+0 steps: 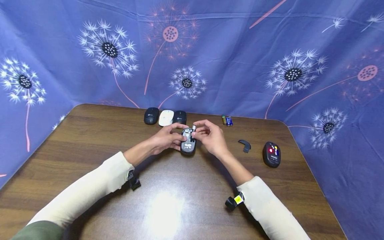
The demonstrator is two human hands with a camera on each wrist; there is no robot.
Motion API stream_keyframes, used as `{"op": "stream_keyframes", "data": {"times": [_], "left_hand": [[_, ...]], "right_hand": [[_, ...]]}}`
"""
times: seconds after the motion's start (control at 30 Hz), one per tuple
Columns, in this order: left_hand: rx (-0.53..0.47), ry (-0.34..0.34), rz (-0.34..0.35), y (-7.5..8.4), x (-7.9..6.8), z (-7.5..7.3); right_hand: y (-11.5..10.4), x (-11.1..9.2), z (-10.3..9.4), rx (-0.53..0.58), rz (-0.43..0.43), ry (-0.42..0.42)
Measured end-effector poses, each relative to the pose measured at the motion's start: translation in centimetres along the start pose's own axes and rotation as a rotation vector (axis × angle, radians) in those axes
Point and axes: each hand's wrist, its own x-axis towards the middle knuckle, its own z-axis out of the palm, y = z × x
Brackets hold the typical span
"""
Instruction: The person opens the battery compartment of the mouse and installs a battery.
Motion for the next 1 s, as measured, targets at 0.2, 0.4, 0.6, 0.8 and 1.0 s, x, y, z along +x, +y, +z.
{"op": "stream_keyframes", "data": {"times": [0.2,0.4,0.6,0.8,1.0], "left_hand": [[-0.004,0.007,0.008,-0.09,-0.06,0.04],[-0.003,0.016,0.022,-0.25,-0.08,0.09],[0.004,0.030,0.030,-0.02,-0.23,0.06],[0.003,0.034,0.031,-0.16,-0.16,0.00],[-0.005,0.036,0.041,-0.12,-0.11,-0.12]], "right_hand": [[-0.10,-0.24,0.38,-0.109,-0.072,0.021],[-0.12,-0.26,0.54,-0.166,-0.088,0.013],[-0.01,-0.52,0.58,-0.196,-0.079,0.010],[0.09,-0.53,0.41,-0.169,-0.029,-0.002],[0.13,-0.14,0.02,0.103,0.195,-0.076]]}}
